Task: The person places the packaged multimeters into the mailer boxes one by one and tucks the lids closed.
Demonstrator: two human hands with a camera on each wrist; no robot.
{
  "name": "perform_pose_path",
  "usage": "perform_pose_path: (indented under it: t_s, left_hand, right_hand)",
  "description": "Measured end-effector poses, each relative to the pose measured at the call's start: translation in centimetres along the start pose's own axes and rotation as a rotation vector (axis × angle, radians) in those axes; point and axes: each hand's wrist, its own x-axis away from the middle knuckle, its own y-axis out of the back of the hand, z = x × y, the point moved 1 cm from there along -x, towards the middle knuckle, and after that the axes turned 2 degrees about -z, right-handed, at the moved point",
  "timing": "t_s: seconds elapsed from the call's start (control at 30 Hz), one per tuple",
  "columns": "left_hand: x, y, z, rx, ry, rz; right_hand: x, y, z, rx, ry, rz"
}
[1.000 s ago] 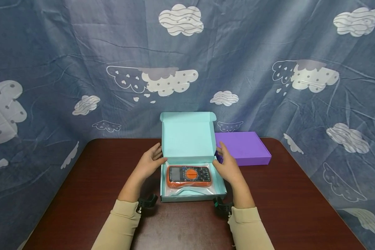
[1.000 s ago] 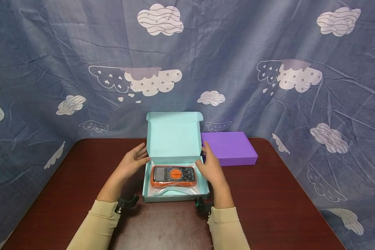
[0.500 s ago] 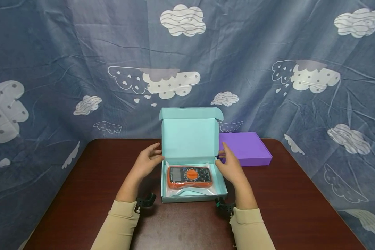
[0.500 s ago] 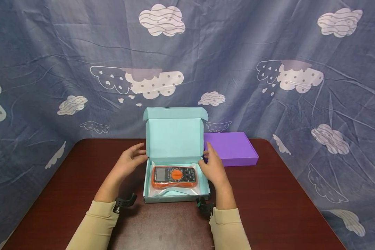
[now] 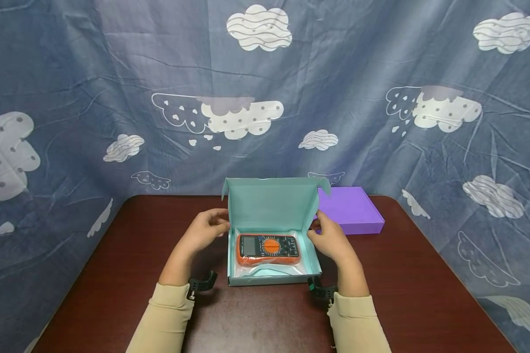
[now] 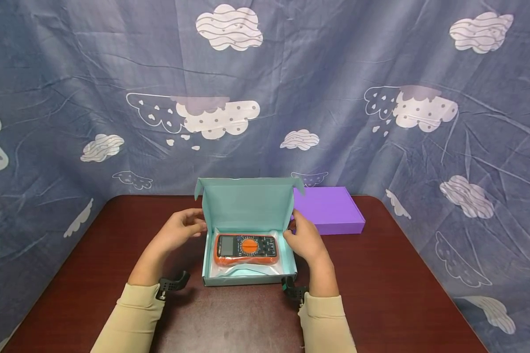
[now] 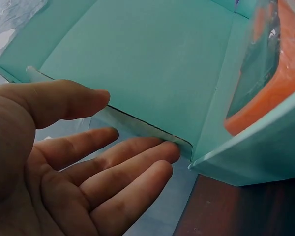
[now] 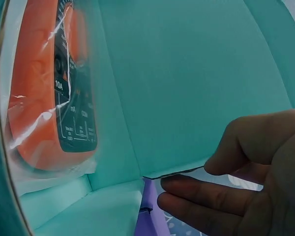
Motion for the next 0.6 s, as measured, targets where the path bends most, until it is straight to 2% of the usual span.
perform_pose_path:
  t_s: [0.3, 0.6]
  left_hand:
    - [0.0, -0.2, -0.1, 0.050, 0.032, 0.002]
    - [-0.4, -1.0, 0.9, 0.068, -0.010, -0.039]
  right_hand:
    - [0.4, 0.0, 0.1, -0.021, 0.014, 0.029]
    - [0.1, -1.0, -0.5, -0.031, -0.004, 0.067]
